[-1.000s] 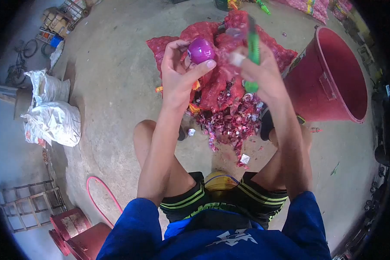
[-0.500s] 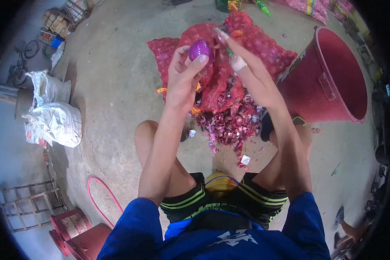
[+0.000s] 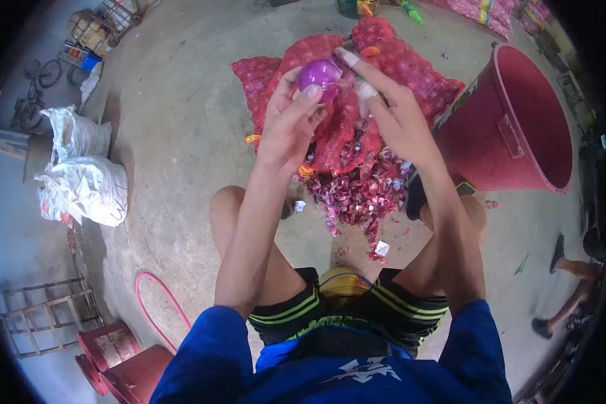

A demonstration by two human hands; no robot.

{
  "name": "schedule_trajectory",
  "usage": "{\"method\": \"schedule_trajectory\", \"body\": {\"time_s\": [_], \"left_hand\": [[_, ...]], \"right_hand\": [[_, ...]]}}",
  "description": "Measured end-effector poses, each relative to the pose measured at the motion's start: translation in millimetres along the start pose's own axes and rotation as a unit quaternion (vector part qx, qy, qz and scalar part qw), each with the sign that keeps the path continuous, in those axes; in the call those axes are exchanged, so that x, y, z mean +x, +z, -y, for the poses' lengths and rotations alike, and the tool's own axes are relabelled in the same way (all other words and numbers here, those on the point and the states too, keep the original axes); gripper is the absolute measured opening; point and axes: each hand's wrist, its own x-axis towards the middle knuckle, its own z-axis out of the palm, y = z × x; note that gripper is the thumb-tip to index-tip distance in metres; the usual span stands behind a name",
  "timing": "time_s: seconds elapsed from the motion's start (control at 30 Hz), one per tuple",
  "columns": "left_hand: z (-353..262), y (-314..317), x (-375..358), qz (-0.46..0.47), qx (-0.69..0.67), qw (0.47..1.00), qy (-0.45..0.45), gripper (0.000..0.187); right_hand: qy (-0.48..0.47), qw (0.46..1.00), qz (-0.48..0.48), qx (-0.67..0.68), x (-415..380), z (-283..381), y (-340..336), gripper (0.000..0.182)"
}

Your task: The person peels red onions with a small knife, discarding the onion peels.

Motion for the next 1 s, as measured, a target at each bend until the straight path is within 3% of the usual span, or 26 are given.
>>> {"method": "schedule_trajectory", "body": {"time_s": [0.07,0.1,0.17,0.2,0.27,0.37,0.47,0.57,0.7,0.8,0.87,0.9,1.0], "left_hand": [[-2,0,1,0.037,-0.042,0.998,-0.01,0.052],[-2,0,0,0.075,-0.091,0.993,-0.008,0.057],[-2,1,0,0.114,-0.141,0.983,-0.006,0.062],[-4,4,-1,0.104,-0.139,0.985,-0.001,0.066],[-6,9,0,0.094,-0.136,0.986,0.003,0.071],[-3,16,1,0.082,-0.041,0.996,0.018,0.076],[3,22,-1,0.076,-0.051,0.996,0.009,0.078],[3,23,1,0.076,-0.043,0.996,0.01,0.076],[10,27,1,0.015,0.003,1.0,0.016,0.073],[13,29,2,0.0,0.026,1.0,0.006,0.076],[14,30,4,0.007,0.044,0.999,0.008,0.079],[13,31,4,0.036,0.062,0.997,0.016,0.081],[7,34,-1,0.091,0.084,0.992,0.021,0.084]], "right_hand": [[0.068,0.991,-0.056,0.105,2,0,3,0.054],[0.069,0.99,-0.055,0.106,2,2,0,0.054],[0.16,0.978,-0.051,0.126,2,7,-9,0.054],[0.161,0.978,-0.051,0.126,1,4,-6,0.054],[0.028,0.977,-0.119,0.177,-1,-5,7,0.054],[0.017,0.981,-0.175,0.081,2,21,6,0.052],[0.014,0.973,-0.182,0.14,1,23,4,0.053],[0.03,0.981,-0.159,0.106,-1,23,1,0.053],[0.021,0.978,-0.149,0.144,-1,7,4,0.051],[0.009,0.976,-0.213,0.035,6,-6,-6,0.047],[0.089,0.929,-0.275,0.229,7,-4,-11,0.041],[0.127,0.92,-0.292,0.227,7,-3,-15,0.035],[0.143,0.893,-0.329,0.273,6,-20,-29,0.038]]}}
